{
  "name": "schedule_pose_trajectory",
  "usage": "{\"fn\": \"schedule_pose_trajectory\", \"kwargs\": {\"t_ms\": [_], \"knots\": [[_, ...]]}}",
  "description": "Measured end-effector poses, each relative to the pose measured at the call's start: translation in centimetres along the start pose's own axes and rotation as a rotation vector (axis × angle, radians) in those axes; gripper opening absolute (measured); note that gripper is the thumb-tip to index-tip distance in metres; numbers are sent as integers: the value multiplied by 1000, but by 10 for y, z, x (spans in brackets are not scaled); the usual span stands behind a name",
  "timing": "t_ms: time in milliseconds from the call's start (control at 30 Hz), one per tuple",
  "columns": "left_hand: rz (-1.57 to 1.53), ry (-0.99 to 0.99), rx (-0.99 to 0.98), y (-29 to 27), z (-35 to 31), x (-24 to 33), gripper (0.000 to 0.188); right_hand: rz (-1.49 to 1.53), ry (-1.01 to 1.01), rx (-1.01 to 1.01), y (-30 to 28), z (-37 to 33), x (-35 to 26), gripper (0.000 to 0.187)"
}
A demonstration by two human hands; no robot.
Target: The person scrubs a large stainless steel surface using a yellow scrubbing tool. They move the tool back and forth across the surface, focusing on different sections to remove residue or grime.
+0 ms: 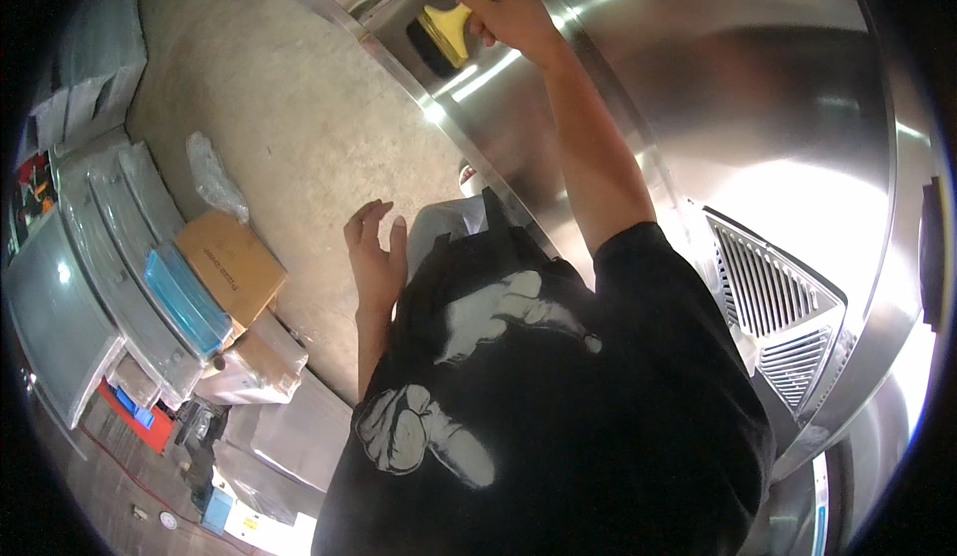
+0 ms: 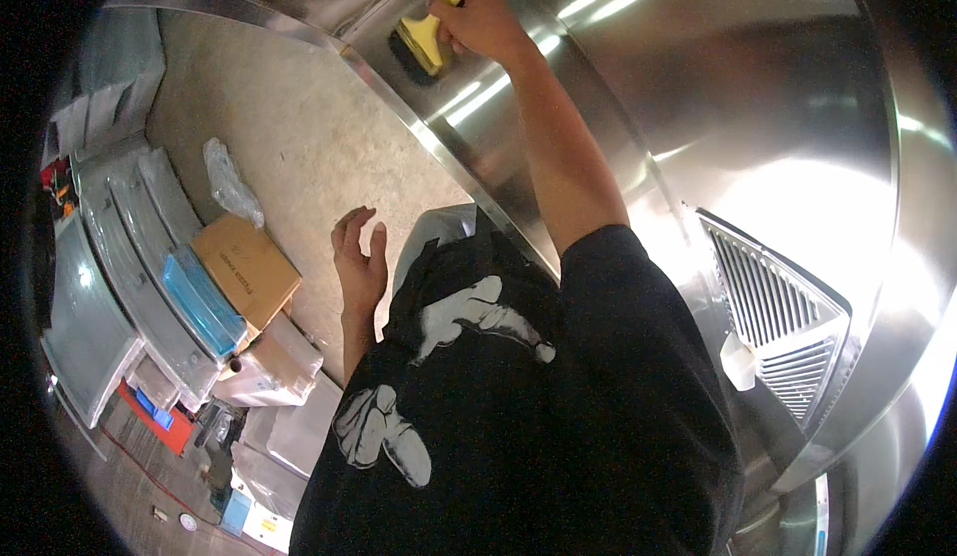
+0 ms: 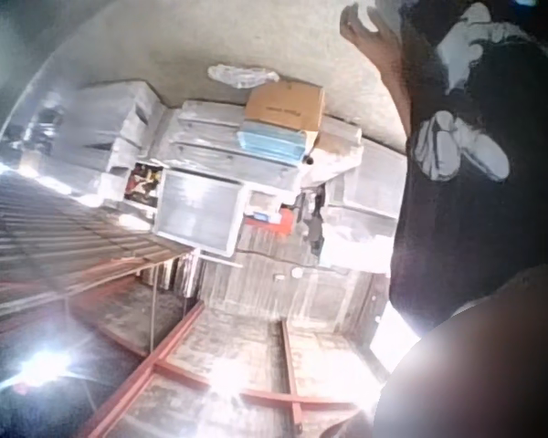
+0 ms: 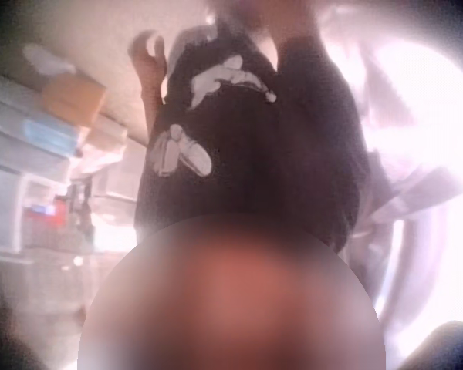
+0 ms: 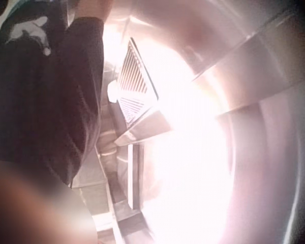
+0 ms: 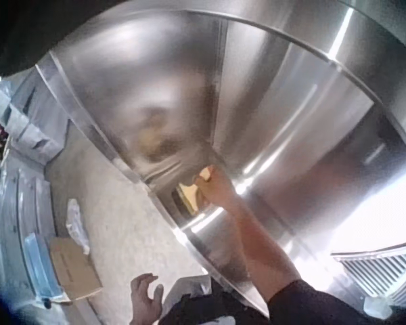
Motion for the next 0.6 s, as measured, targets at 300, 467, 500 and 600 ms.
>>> {"fn": "schedule_pose_trajectory", "kwargs": {"t_ms": [300,467,500,600], "knots": [[-88,92,-158,14,2,19,28,289,164,-225,17,-12,14,32],[-46,77,-153,9,9,13,26,400,107,-190,11,-33,10,33],[-58,87,-151,8,11,13,26,376,116,-268,15,-38,11,33],[-56,125,-139,4,20,13,26,198,165,-78,-6,-56,21,28]]}}
Point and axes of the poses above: each hand's wrist, its own z-axis towards the middle knuckle, its own y-axis out of the palm, x = y × z, the point moved 6 cm from there along z, towards the middle knuckle, and after that the axes turned 2 degrees about z, right-handed, at the moved point
